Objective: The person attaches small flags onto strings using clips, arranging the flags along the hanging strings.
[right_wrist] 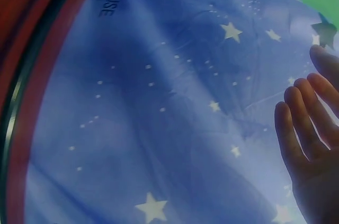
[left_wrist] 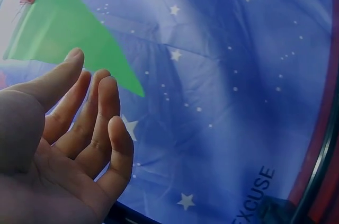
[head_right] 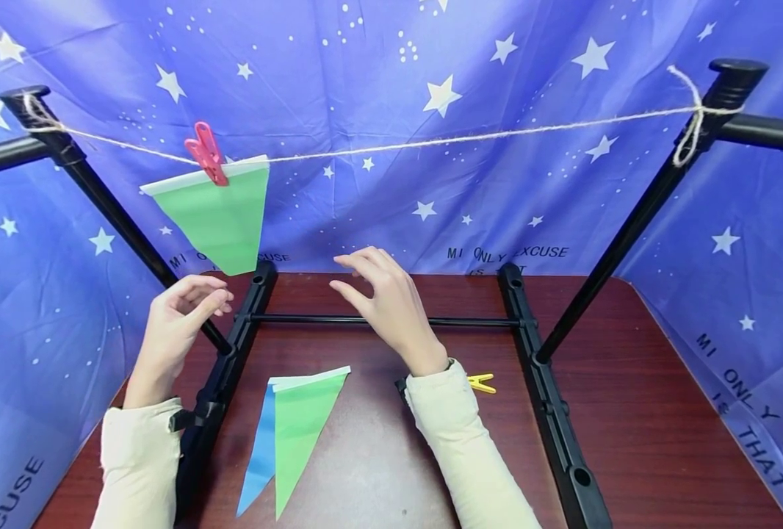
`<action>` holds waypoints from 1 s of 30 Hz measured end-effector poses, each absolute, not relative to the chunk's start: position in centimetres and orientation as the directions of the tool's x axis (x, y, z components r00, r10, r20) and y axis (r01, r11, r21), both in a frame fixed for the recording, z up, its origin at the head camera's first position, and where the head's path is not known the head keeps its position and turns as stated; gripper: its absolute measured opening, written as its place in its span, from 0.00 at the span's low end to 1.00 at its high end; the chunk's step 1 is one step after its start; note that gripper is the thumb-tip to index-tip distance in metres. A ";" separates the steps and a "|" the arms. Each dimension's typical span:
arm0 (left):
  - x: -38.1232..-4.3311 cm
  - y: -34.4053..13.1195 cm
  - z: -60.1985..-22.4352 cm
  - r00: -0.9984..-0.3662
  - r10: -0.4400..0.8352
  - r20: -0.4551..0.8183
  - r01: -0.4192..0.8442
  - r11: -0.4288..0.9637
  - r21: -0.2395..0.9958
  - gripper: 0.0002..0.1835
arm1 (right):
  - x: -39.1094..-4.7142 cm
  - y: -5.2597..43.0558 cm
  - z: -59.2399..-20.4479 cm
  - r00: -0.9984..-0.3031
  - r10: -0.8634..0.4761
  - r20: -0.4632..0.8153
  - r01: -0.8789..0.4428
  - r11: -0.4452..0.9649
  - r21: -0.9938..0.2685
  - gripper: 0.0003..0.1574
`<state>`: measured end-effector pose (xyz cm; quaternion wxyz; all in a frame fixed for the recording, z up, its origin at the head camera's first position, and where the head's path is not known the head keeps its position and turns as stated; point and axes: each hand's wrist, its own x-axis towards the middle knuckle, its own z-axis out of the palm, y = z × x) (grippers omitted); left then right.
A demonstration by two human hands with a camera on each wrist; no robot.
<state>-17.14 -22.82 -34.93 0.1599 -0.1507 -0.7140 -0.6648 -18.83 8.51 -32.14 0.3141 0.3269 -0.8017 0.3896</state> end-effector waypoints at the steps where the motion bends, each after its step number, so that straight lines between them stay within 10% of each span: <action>1: -17.1 -22.8 -35.1 -0.905 0.003 0.426 0.424 0.083 0.902 0.12 | -18.8 8.7 -32.4 -0.595 -0.276 0.755 -0.765 0.483 -0.426 0.20; 30: -17.3 -21.2 -39.8 -0.965 0.088 0.247 0.259 0.185 0.948 0.11 | -18.1 12.6 -38.9 -0.732 -0.268 0.626 -0.648 0.557 -0.520 0.21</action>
